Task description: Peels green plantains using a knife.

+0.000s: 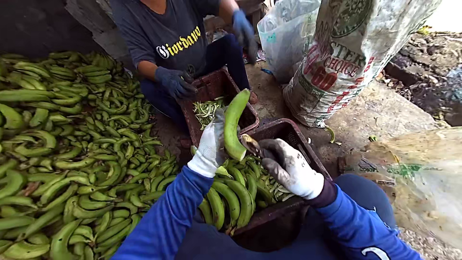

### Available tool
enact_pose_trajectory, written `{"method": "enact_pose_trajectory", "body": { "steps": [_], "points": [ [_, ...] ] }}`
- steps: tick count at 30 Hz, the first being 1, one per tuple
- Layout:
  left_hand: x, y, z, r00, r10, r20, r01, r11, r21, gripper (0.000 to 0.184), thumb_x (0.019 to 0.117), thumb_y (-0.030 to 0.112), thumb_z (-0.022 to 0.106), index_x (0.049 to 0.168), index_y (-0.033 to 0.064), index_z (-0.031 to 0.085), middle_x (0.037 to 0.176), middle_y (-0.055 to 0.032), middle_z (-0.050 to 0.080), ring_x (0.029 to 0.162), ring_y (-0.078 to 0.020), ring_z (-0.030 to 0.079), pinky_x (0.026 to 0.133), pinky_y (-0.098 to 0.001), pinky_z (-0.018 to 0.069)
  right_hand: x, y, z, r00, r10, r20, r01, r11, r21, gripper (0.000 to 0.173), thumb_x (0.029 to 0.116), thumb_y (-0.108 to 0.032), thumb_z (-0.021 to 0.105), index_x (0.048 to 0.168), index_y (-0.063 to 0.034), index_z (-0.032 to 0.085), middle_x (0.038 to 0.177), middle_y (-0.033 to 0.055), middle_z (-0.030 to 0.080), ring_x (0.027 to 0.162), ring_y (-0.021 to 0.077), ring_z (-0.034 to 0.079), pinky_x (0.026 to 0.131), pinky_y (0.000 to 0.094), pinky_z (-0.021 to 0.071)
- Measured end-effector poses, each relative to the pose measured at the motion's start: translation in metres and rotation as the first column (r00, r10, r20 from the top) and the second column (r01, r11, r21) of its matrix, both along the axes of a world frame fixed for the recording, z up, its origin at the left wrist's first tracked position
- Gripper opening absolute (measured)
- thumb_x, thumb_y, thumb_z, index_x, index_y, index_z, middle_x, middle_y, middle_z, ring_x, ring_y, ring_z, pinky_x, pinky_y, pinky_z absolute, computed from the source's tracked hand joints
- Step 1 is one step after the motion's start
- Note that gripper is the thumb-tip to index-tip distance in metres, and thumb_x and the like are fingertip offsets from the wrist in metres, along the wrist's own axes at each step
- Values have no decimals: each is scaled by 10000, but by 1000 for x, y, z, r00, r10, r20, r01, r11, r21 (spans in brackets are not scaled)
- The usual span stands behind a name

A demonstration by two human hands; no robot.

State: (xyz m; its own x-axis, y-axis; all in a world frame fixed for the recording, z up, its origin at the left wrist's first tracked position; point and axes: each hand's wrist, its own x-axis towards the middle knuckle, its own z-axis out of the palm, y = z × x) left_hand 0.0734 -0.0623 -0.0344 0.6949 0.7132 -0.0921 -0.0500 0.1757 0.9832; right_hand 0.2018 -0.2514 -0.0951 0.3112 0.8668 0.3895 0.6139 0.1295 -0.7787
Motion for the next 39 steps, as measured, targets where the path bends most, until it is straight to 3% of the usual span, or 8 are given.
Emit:
{"method": "enact_pose_trajectory", "body": {
  "steps": [8,14,16,20,24,30,36,39],
  "points": [
    [7,-30,2,957,-165,-237,225,942,251,381,1094,295,408,1396,170,603,1100,-55,716,913,-145,698,803,-346,611,13,8,-12,981,-144,128,133,987,89,376,977,-407,661,1229,-134,721,1112,48,702,1030,170,667,895,408,580],
    [9,-22,-14,946,-307,-101,288,943,-166,576,984,681,468,1299,219,604,898,-55,686,613,-114,609,524,-266,531,83,11,-1,784,-617,-70,615,787,-42,459,1014,-531,578,1333,-213,669,1213,77,678,1084,225,667,918,520,552],
    [7,-16,-13,938,-343,-39,330,923,-197,625,908,666,631,1357,238,554,969,-56,686,619,-119,617,529,-261,545,81,0,5,804,-583,-117,578,813,-72,460,1027,-518,552,1331,-186,650,1213,59,685,1062,191,673,911,488,556],
    [15,-18,-4,998,-60,-26,60,998,8,459,1093,431,399,1431,140,507,1017,-128,699,672,-203,674,537,-334,585,29,-12,12,924,-294,-246,296,955,-32,366,1003,-415,631,1264,-159,636,1015,-19,714,821,86,689,712,353,619],
    [11,-25,-1,990,135,31,-139,961,241,488,1102,442,403,1532,213,421,1097,-66,709,823,-165,699,708,-326,608,-9,-9,9,968,-27,-249,24,1000,-13,356,978,-428,669,1220,-169,702,1077,-31,691,924,63,670,806,321,608],
    [-1,-40,2,985,-90,-145,138,919,369,456,1105,423,389,1534,279,447,1117,-42,707,841,-140,694,701,-337,611,12,4,-3,992,-117,-45,120,990,72,370,943,-413,721,1213,-160,732,1101,13,683,967,108,662,829,345,597],
    [11,-40,-3,849,-519,-99,493,845,-209,482,1077,448,431,1445,149,520,1061,-154,709,776,-190,695,641,-308,597,71,15,9,842,-514,-163,533,840,103,402,991,-444,660,1273,-162,707,1157,33,696,1027,124,677,902,361,583],
    [12,-35,-4,890,-457,-8,450,880,-152,584,1001,455,593,1499,183,454,1188,-119,709,878,-213,717,695,-345,616,54,0,16,862,-475,-177,490,870,52,467,1017,-486,599,1334,-145,642,1167,47,693,984,127,681,853,392,588]
  ]
}}
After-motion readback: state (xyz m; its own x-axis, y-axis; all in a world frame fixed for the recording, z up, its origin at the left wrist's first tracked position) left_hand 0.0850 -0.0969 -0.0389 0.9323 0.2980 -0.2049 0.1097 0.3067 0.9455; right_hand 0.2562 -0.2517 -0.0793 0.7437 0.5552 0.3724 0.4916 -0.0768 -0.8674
